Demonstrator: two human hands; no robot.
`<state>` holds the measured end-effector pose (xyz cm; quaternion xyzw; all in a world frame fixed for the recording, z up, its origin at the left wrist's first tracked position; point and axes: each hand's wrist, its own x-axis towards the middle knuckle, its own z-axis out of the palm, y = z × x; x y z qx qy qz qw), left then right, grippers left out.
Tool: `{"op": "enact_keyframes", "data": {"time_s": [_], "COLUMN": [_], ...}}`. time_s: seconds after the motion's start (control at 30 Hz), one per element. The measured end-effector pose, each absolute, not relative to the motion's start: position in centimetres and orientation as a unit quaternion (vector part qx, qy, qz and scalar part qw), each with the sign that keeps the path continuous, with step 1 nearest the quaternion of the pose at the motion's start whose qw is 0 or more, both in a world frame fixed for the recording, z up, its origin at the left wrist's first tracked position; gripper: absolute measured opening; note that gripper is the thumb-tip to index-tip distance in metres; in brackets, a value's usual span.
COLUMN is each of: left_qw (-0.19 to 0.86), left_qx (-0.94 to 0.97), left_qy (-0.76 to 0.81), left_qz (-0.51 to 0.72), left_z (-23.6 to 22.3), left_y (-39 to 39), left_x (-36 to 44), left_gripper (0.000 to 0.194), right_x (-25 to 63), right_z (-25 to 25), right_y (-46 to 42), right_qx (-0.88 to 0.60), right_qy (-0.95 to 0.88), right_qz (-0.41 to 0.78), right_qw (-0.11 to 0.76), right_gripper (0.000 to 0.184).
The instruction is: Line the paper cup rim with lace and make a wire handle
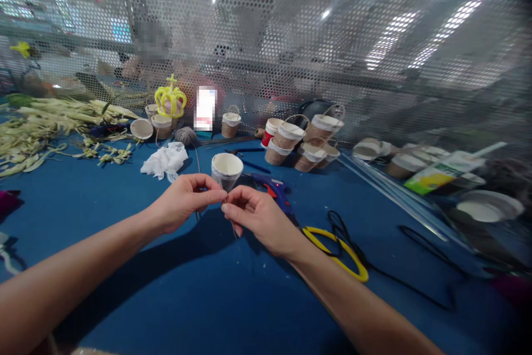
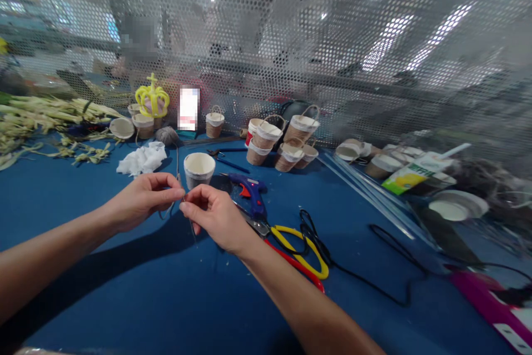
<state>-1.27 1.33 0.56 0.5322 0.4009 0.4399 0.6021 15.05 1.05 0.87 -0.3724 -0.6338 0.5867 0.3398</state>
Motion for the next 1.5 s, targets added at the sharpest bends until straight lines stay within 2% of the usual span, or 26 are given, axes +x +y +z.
{"op": "enact_keyframes", "data": {"time_s": [0.13, 0.3, 0.43, 0.77, 1.13, 1.37, 1.5], "left_qw": [0.592, 0.636, 0.65, 0.641, 0.592, 0.621, 0.632], "left_qx": [0.535, 0.536, 0.541, 0.499, 0.543, 0.576, 0.571], "left_qy": [0.41, 0.354, 0.334, 0.38, 0.408, 0.323, 0.308], "left_qz": [0.442, 0.426, 0.417, 0.443, 0.435, 0.422, 0.424], "left_z": [0.58, 0.41, 0.25, 0.45, 0.19, 0.25, 0.15], "left_y": [1.22, 1.22, 1.24, 1.06, 1.08, 0.93, 0.93], "left_x": [-1.3, -1.68, -1.78, -1.19, -1.16, -1.59, -1.52], "left_gripper": [0.02, 0.019, 0.017, 0.021, 0.023, 0.019, 0.018], "right_x": [15.13, 15.32, 15.3, 15.1, 14.86, 15.45, 15.5], "right_z": [0.8, 0.65, 0.66, 0.09, 0.81, 0.53, 0.68], "right_y": [1.11, 1.21, 1.12, 1.21, 0.7, 0.98, 0.94], "right_qx": [-0.389, -0.335, -0.317, -0.342, -0.396, -0.293, -0.292], "right_qy": [-0.637, -0.561, -0.532, -0.581, -0.642, -0.567, -0.539], "right_qz": [0.575, 0.688, 0.719, 0.639, 0.547, 0.702, 0.729], "right_qw": [0.334, 0.315, 0.316, 0.37, 0.364, 0.315, 0.303], "right_gripper": [0.022, 0.026, 0.025, 0.02, 0.015, 0.023, 0.024]}}
